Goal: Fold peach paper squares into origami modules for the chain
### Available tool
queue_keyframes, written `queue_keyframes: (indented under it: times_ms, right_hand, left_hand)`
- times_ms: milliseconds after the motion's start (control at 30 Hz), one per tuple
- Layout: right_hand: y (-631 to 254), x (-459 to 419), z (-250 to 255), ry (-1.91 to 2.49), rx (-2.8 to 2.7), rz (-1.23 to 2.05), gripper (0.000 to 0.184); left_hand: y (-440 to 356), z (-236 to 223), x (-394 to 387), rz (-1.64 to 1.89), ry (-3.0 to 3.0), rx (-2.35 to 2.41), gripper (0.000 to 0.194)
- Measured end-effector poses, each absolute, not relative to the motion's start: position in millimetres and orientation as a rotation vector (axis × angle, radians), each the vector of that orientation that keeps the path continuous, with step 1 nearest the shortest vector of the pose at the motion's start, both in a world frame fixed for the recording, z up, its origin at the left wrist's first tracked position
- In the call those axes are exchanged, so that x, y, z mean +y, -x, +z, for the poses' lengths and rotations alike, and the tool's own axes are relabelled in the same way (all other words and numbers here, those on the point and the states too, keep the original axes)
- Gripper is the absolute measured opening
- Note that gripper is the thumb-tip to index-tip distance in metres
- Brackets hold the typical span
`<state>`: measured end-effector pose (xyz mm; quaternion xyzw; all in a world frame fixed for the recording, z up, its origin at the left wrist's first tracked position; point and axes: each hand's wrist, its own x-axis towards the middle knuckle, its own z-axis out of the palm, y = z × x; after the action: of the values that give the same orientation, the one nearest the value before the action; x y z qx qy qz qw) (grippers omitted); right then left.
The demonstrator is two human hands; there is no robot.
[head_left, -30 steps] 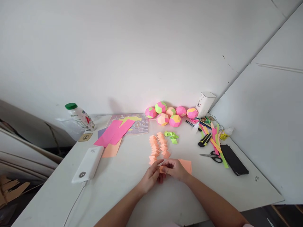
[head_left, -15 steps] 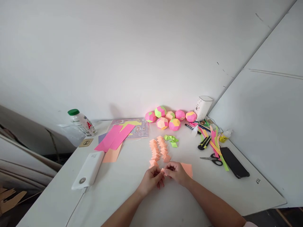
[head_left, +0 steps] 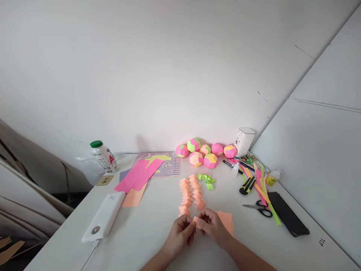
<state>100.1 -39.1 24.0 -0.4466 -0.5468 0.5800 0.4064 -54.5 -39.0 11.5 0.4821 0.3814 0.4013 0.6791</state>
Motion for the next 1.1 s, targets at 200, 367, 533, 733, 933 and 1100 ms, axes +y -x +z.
queue_keyframes:
  times_ms: [200,367,533,733,933,1100]
  right_hand:
    - [-96.5,-43.7,19.6,1.186,-1.473,1.456,0.023]
    - [-95.6,-46.1,17.8,1.247,-1.528,1.402,0.023]
    - [-97.2,-47.8,20.8,1.284,-1.578,1.380,0.025]
    - [-100.1,-52.8,27.6,1.326,-1.595,1.257,0.029]
    - [-99.2,-62.5,31.4,1.361,-1.570,1.080,0.029]
    - [-96.1,-63.6,48.9,1.329,-1.518,1.163,0.031]
  left_hand:
    - [52.7,7.5,-41.4,0.961,-1.154,0.902,0.045]
    - [51.5,13.0,-46.6,0.951,-1.189,0.897,0.046]
    - [51.5,19.8,-49.0,0.987,-1.103,0.885,0.048]
    - [54.3,21.2,-52.5,1.029,-1.073,0.820,0.045]
    - [59.1,25.5,-59.3,1.007,-1.052,0.816,0.043]
    - [57.2,40.2,-58.4,1.024,-0.961,0.905,0.043]
